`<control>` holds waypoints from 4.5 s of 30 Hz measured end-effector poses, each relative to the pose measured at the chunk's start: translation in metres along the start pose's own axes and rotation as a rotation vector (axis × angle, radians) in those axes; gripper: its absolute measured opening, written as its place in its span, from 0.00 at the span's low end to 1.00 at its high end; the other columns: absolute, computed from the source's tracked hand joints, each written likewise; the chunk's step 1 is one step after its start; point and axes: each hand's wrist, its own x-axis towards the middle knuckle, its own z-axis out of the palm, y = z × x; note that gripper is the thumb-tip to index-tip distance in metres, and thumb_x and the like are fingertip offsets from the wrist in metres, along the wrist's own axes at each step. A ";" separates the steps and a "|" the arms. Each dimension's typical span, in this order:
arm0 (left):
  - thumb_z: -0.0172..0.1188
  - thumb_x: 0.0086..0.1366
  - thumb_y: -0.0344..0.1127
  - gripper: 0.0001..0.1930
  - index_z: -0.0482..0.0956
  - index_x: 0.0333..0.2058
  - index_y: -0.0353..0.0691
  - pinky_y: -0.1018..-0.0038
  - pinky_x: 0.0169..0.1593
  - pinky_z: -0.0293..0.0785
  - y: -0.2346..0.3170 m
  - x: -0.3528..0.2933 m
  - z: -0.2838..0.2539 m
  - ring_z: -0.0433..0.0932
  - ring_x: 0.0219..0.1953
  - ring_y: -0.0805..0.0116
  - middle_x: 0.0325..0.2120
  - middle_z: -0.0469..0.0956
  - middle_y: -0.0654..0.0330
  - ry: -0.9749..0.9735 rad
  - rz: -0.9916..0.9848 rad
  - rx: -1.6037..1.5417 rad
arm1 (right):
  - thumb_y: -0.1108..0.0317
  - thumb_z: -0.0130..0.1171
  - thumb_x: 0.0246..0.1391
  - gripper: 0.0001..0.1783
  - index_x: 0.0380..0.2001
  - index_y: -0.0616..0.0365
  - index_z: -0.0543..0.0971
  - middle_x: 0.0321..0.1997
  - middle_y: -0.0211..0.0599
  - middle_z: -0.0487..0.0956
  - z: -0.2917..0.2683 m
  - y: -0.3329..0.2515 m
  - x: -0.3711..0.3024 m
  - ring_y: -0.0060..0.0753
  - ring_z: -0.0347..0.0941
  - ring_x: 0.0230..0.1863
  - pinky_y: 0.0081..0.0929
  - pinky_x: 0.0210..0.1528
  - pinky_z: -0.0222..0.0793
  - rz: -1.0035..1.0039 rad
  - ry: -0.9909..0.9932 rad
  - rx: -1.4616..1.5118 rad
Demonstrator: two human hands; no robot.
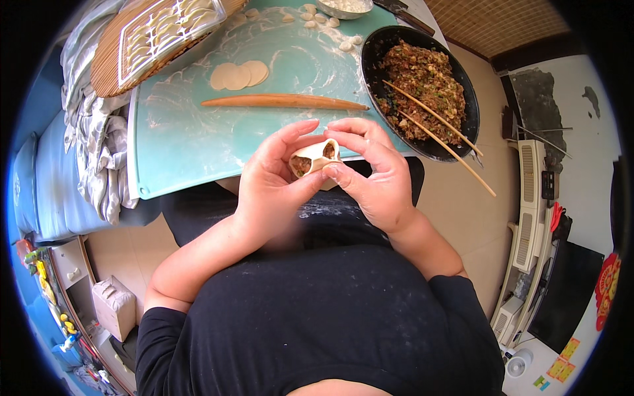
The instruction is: The person fills round dough wrappers with a meat and vegetable mixture using chopsticks, then folds and pleats the edges to seal them. The finished dumplings are placed into a plastic tray on the counter.
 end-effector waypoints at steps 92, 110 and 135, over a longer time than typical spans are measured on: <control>0.59 0.55 0.25 0.18 0.70 0.45 0.30 0.79 0.42 0.73 0.023 -0.003 -0.001 0.76 0.37 0.76 0.34 0.77 0.59 -0.280 -0.322 0.164 | 0.42 0.44 0.53 0.26 0.45 0.49 0.67 0.40 0.48 0.68 -0.005 -0.018 0.005 0.44 0.69 0.35 0.36 0.36 0.69 -0.617 -0.103 0.227; 0.60 0.54 0.26 0.16 0.72 0.43 0.32 0.80 0.39 0.73 0.014 0.000 -0.003 0.76 0.34 0.77 0.32 0.77 0.60 -0.223 -0.248 0.232 | 0.48 0.47 0.55 0.33 0.58 0.54 0.55 0.45 0.50 0.67 -0.021 -0.011 0.016 0.46 0.70 0.38 0.38 0.39 0.72 -0.643 -0.128 0.115; 0.64 0.49 0.23 0.27 0.66 0.49 0.37 0.79 0.40 0.74 0.006 0.004 -0.003 0.77 0.36 0.74 0.36 0.77 0.57 -0.147 0.051 0.329 | 0.77 0.65 0.34 0.16 0.33 0.59 0.79 0.33 0.35 0.73 -0.031 -0.012 0.013 0.31 0.69 0.37 0.24 0.41 0.65 -0.098 -0.254 -0.106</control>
